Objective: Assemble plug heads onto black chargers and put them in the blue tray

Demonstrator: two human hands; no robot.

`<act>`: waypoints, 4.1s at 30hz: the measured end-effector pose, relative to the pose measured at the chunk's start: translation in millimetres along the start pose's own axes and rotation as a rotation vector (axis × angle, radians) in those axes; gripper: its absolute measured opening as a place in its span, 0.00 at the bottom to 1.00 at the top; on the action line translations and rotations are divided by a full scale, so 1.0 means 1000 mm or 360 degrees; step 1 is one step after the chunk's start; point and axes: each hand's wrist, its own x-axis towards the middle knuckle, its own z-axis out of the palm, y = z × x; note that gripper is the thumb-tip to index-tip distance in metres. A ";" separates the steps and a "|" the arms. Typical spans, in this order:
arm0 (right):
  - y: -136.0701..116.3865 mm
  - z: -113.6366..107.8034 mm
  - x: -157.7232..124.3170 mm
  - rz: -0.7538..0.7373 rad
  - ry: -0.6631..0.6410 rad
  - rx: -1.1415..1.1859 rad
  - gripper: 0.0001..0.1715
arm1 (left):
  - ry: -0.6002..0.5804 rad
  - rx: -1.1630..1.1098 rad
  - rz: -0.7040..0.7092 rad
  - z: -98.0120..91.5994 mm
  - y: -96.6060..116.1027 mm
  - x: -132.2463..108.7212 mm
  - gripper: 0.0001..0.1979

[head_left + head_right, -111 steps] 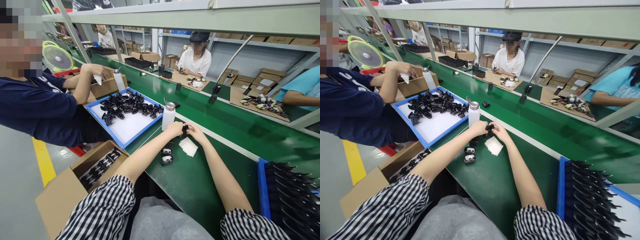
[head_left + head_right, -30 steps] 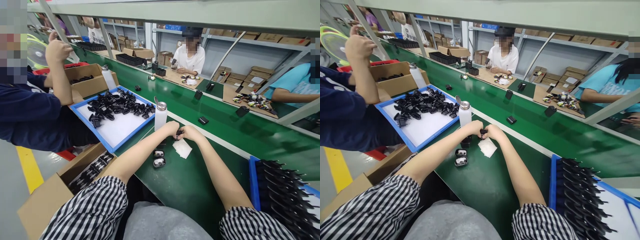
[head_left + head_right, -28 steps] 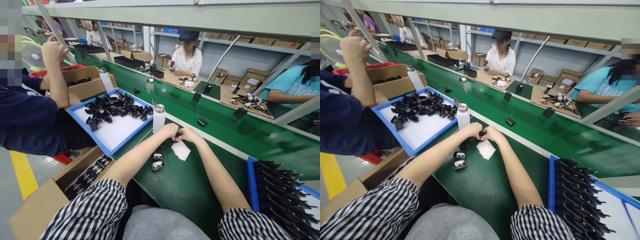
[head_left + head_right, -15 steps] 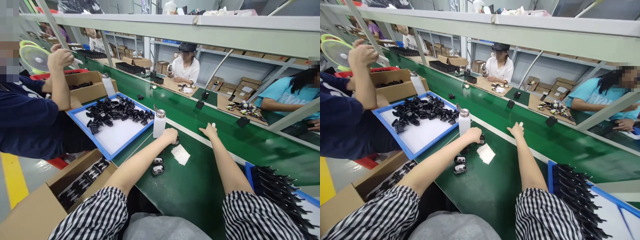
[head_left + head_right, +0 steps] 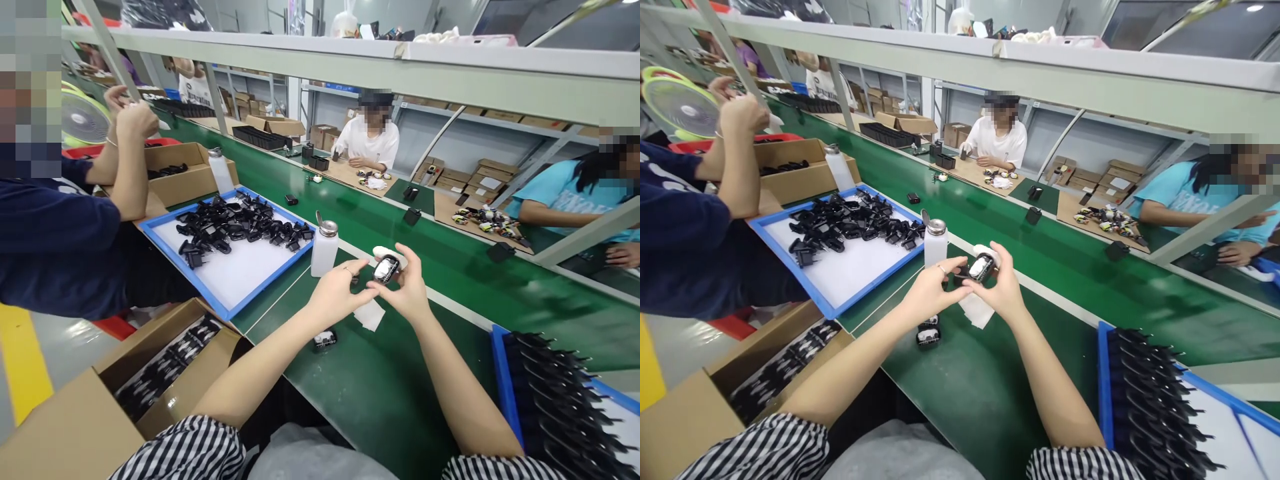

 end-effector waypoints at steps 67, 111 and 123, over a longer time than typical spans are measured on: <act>0.003 0.006 -0.065 0.0390 -0.0777 -0.0563 0.14 | -0.0677 0.0866 -0.0130 0.048 -0.006 -0.030 0.11; 0.012 -0.012 -0.052 0.0708 -0.1093 -0.0639 0.34 | -0.0333 0.0526 -0.0310 -0.011 -0.033 -0.036 0.17; 0.038 0.035 -0.010 0.0478 -0.0663 -0.0665 0.16 | -0.0490 -0.0334 -0.0400 0.001 -0.112 -0.014 0.41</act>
